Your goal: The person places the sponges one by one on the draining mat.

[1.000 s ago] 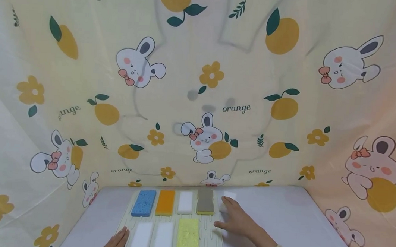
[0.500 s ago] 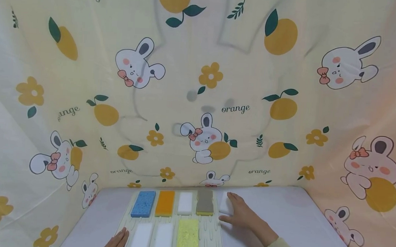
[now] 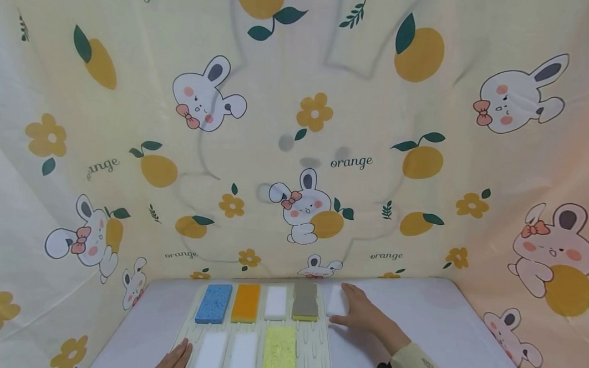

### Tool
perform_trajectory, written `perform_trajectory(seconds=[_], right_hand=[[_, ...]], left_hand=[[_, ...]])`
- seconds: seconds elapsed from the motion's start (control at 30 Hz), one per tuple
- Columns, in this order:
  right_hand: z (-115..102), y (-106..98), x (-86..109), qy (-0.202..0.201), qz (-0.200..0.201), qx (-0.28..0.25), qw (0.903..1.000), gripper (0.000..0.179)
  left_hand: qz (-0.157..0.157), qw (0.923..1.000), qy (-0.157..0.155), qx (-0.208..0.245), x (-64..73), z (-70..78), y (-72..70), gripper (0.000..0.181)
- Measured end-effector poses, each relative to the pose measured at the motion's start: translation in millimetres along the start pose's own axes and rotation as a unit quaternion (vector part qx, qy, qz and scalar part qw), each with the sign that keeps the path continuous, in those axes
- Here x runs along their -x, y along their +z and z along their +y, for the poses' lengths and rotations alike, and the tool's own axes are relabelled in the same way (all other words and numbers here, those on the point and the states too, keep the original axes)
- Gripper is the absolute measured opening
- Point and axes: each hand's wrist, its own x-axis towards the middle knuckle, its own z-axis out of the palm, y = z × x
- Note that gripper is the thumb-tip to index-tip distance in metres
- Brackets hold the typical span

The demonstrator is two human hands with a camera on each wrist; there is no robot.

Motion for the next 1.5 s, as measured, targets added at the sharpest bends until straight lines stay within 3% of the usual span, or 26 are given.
perform_trajectory(seconds=[0.3,0.53,0.93,1.5], right_hand=[[5.0,0.4,-9.7,0.032,-0.012,-0.001,0.9994,0.118],[9.2,0.4,-11.4,0.038,-0.017,-0.002,0.9991,0.119],[12.0,0.0,-15.1,0.051,-0.022,0.006,0.9985,0.116],[19.9,4.3,-13.2,0.056,0.001,-0.001,0.9985,0.116]], left_hand=[[-0.003,1.0000,-0.001,-0.005,-1.1,2.3,-2.5,0.110],[0.006,1.0000,0.006,-0.002,0.7,3.4,-1.1,0.110],[-0.003,0.9999,0.010,-0.007,-2.2,0.2,-0.1,0.111],[0.000,1.0000,0.004,-0.007,-1.6,1.9,1.2,0.110]])
